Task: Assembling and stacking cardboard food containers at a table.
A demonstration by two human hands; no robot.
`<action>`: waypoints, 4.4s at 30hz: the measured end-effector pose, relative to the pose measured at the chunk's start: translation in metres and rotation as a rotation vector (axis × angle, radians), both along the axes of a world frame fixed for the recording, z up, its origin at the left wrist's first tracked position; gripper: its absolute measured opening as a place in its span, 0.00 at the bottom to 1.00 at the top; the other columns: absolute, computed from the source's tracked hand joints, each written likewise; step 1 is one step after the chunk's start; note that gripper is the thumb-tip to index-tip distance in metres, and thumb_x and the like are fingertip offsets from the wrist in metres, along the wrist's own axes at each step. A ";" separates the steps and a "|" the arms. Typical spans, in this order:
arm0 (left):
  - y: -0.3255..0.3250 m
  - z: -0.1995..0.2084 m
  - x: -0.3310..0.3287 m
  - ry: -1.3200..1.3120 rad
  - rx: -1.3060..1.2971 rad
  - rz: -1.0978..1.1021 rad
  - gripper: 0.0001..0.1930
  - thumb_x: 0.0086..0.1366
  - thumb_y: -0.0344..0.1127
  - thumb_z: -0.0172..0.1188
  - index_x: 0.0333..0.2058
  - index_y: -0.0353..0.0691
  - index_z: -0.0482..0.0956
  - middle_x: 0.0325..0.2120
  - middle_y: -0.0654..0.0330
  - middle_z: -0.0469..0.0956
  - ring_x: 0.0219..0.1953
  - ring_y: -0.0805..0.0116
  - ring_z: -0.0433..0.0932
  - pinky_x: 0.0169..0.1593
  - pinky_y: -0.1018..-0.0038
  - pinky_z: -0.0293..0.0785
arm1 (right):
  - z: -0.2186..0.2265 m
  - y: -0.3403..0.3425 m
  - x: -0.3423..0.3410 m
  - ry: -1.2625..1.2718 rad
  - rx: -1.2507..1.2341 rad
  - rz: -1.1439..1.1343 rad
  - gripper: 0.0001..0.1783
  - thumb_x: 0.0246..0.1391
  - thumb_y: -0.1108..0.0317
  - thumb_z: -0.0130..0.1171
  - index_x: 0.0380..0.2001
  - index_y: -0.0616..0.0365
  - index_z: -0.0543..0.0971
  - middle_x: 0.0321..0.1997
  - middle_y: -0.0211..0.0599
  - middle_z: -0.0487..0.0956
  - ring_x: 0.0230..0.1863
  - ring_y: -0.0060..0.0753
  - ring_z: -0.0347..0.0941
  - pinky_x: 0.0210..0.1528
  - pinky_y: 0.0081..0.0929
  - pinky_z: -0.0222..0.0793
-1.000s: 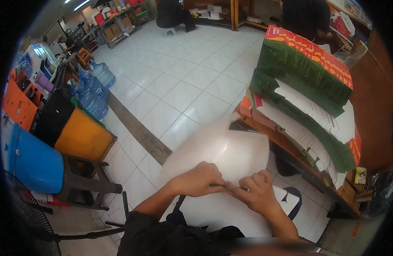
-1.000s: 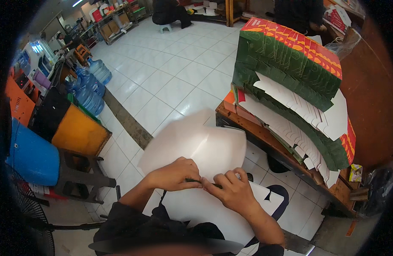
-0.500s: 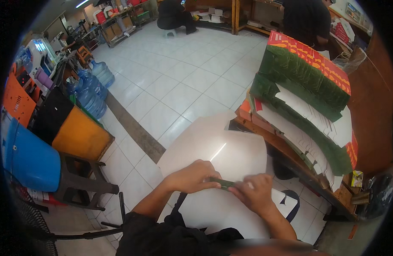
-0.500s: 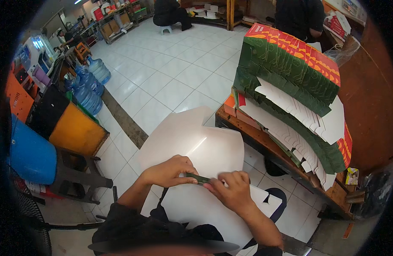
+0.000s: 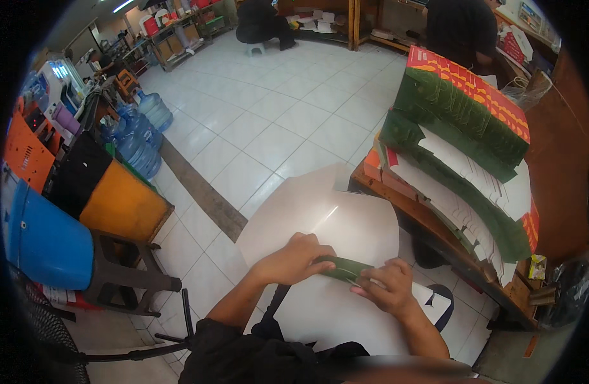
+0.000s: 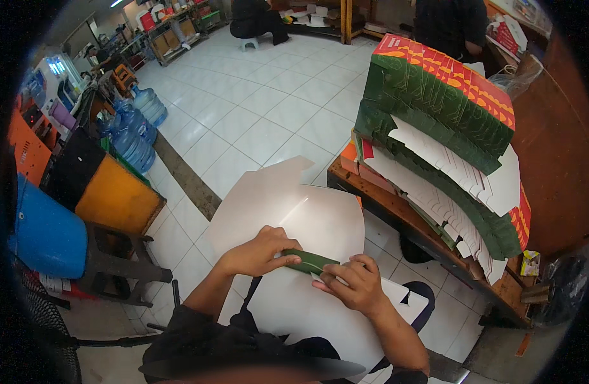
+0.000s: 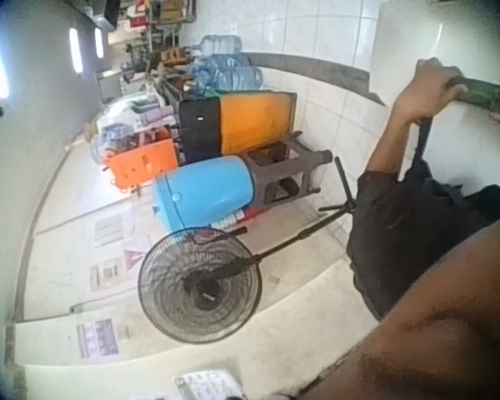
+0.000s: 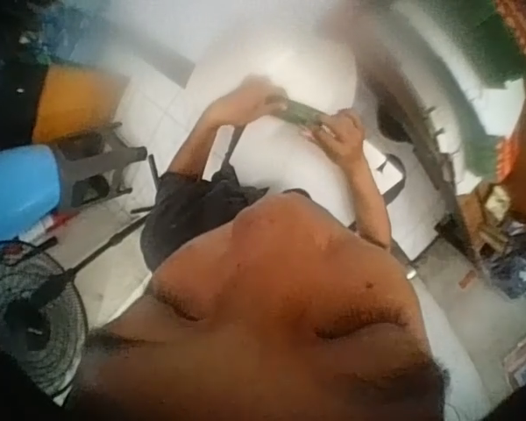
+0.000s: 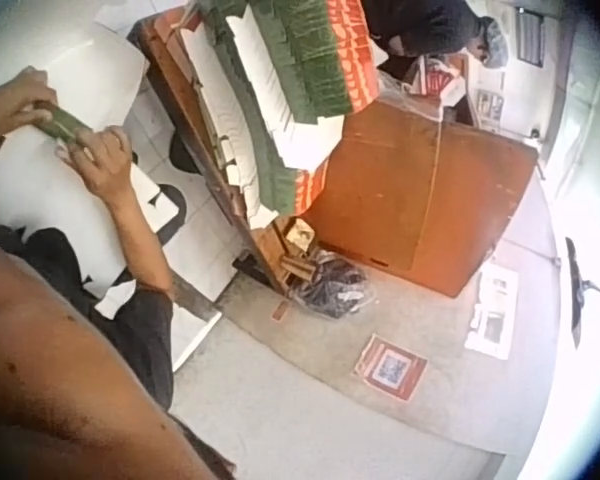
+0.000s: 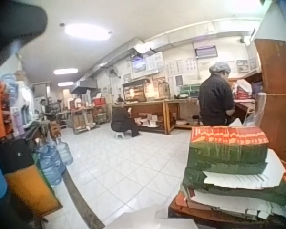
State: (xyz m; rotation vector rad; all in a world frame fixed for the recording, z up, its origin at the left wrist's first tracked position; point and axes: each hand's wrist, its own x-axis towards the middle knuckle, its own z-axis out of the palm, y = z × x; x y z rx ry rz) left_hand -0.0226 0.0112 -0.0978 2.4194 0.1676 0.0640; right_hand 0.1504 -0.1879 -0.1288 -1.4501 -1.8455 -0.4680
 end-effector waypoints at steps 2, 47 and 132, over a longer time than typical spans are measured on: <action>0.002 0.000 -0.001 0.007 -0.054 -0.069 0.12 0.67 0.45 0.55 0.37 0.44 0.81 0.24 0.61 0.72 0.35 0.65 0.69 0.49 0.67 0.60 | -0.005 0.001 -0.001 0.002 0.079 -0.018 0.14 0.37 0.58 0.73 0.31 0.45 0.84 0.38 0.24 0.79 0.26 0.26 0.68 0.41 0.30 0.63; -0.039 -0.001 0.030 -0.775 -0.020 -0.007 0.12 0.47 0.36 0.76 0.33 0.51 0.85 0.19 0.69 0.75 0.17 0.73 0.69 0.23 0.77 0.62 | 0.024 -0.014 0.026 0.431 -0.109 -0.023 0.13 0.33 0.60 0.77 0.18 0.52 0.83 0.13 0.23 0.73 0.16 0.23 0.64 0.22 0.24 0.53; 0.007 0.188 0.463 -0.115 0.600 -0.395 0.29 0.68 0.54 0.32 0.64 0.52 0.62 0.68 0.51 0.55 0.67 0.41 0.54 0.69 0.54 0.47 | 0.160 -0.024 0.225 0.641 0.061 -0.584 0.19 0.63 0.60 0.56 0.50 0.64 0.74 0.46 0.36 0.80 0.48 0.24 0.74 0.53 0.25 0.68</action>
